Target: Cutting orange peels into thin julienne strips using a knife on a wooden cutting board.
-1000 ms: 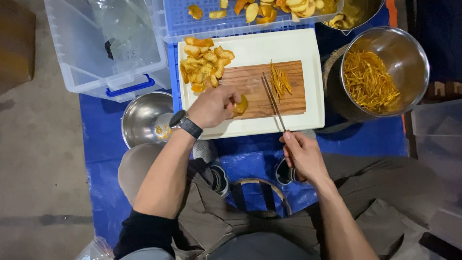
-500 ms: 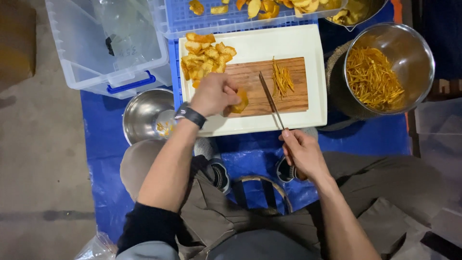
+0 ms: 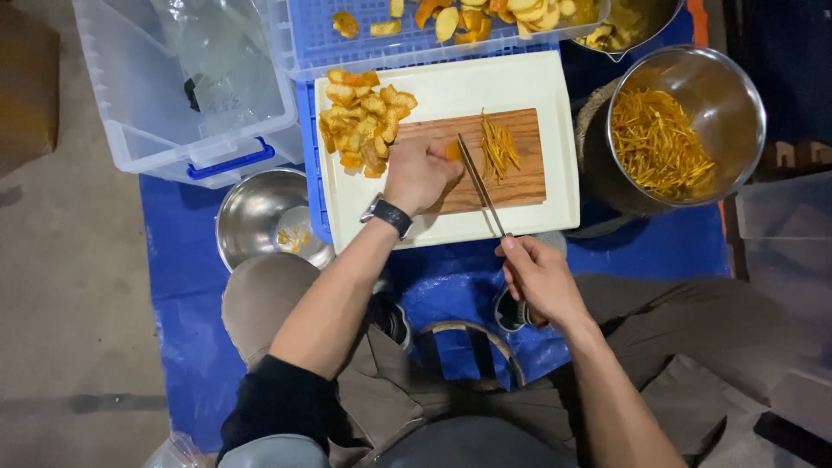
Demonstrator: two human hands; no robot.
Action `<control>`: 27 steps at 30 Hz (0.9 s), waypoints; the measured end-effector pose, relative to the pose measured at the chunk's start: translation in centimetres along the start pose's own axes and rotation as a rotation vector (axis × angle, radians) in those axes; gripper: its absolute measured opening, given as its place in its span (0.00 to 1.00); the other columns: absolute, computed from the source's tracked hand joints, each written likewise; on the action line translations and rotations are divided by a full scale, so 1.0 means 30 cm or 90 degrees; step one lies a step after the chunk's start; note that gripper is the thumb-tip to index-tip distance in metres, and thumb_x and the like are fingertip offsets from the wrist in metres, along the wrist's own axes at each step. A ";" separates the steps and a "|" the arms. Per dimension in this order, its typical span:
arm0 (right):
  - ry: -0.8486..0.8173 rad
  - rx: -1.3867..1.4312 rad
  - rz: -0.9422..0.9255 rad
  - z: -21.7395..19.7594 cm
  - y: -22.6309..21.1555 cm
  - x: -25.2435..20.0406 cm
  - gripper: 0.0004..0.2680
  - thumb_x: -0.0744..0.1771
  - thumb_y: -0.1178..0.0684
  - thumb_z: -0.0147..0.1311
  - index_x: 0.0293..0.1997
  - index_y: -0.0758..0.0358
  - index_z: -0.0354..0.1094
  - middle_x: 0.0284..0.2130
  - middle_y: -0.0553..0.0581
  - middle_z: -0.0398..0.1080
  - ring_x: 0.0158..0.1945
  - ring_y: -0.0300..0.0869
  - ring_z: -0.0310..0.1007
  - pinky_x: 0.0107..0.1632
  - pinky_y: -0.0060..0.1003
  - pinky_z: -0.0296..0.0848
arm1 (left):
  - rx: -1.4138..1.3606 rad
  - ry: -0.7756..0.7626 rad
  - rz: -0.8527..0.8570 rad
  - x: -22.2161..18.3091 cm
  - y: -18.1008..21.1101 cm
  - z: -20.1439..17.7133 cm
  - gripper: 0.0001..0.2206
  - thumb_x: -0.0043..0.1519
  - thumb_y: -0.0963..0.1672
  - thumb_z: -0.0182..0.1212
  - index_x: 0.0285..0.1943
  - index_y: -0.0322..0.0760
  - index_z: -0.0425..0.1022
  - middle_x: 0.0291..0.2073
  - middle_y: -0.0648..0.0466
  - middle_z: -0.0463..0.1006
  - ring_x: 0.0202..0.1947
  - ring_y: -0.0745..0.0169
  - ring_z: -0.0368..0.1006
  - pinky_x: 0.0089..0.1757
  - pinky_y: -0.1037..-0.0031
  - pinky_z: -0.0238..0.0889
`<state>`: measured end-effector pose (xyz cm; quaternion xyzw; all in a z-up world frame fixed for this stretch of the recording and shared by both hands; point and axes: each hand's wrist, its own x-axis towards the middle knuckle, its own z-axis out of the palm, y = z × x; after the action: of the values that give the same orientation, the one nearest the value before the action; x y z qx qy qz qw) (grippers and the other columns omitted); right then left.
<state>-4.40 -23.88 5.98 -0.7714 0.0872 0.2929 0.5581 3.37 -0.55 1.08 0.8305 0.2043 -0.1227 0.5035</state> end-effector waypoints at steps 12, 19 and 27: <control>-0.003 0.013 0.011 -0.015 -0.001 0.025 0.15 0.73 0.50 0.45 0.38 0.76 0.73 0.15 0.62 0.64 0.12 0.46 0.65 0.19 0.38 0.64 | 0.167 0.141 0.430 -0.106 0.020 -0.018 0.08 0.61 0.40 0.68 0.47 0.37 0.79 0.46 0.45 0.75 0.47 0.34 0.76 0.49 0.55 0.71; -0.038 -0.020 0.009 -0.049 -0.071 0.004 0.16 0.73 0.52 0.44 0.33 0.76 0.72 0.14 0.61 0.61 0.12 0.44 0.61 0.18 0.36 0.62 | 0.183 0.182 0.519 -0.102 0.002 0.012 0.06 0.68 0.46 0.65 0.46 0.43 0.80 0.41 0.54 0.78 0.43 0.56 0.78 0.45 0.74 0.69; -0.024 -0.003 -0.010 -0.037 -0.069 0.012 0.17 0.73 0.53 0.42 0.27 0.71 0.70 0.12 0.60 0.61 0.10 0.44 0.61 0.17 0.35 0.62 | 0.210 0.172 0.564 -0.101 0.014 0.003 0.07 0.69 0.47 0.63 0.46 0.43 0.80 0.40 0.54 0.80 0.43 0.61 0.77 0.44 0.77 0.70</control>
<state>-2.75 -24.07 7.69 -0.7677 0.0701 0.3029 0.5604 0.88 -1.46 2.60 0.9147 -0.1271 0.1809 0.3382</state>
